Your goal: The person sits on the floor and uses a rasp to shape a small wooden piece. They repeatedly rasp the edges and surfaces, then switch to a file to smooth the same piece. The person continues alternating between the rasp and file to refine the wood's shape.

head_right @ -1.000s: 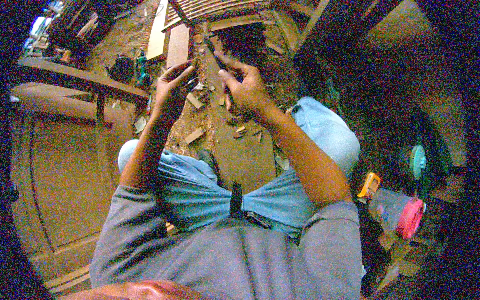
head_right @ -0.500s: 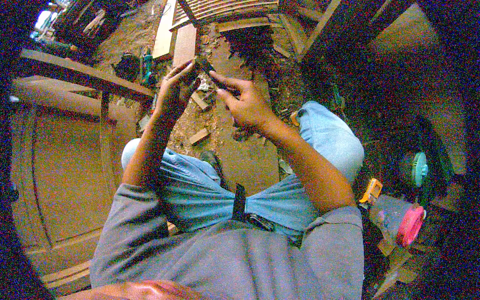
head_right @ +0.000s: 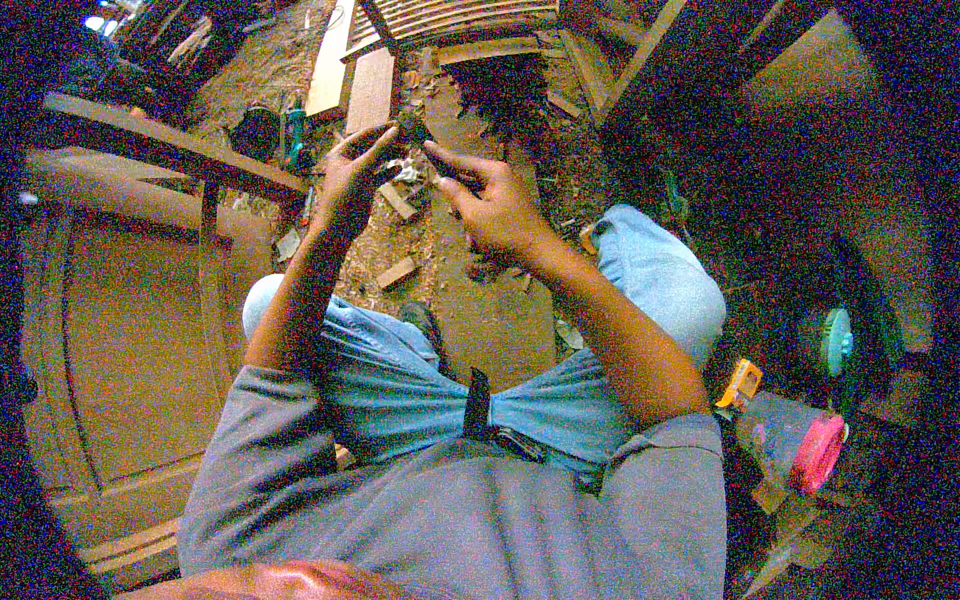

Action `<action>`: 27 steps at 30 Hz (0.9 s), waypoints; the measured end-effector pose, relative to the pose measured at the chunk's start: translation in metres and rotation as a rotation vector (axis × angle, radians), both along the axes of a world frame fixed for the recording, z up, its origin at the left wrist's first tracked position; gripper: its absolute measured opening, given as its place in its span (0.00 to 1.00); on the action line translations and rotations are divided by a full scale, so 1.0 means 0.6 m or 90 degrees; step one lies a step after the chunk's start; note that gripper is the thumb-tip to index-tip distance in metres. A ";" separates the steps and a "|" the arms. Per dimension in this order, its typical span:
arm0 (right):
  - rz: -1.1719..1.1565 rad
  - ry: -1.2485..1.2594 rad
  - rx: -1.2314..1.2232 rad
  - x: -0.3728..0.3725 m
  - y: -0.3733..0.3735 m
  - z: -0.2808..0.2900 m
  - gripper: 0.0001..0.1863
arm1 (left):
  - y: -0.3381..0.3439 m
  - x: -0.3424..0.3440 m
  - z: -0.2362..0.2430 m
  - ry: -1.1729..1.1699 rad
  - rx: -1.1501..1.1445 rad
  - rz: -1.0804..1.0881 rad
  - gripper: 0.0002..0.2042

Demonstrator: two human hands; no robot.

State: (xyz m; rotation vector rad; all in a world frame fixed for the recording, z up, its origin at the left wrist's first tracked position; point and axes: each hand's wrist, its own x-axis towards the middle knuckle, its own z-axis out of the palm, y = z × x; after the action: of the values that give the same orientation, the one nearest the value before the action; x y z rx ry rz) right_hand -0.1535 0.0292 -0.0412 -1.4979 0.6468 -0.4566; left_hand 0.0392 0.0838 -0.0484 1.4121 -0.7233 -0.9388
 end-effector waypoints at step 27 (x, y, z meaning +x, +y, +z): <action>-0.001 0.028 -0.132 0.000 0.005 -0.003 0.24 | -0.013 0.008 -0.037 -0.275 -0.073 0.008 0.09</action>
State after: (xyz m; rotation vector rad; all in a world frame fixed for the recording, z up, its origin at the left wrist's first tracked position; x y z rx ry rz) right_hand -0.1536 0.0322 -0.0429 -1.7073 0.6513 -0.5048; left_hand 0.0443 0.0758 -0.0706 1.5310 -1.0694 -0.5740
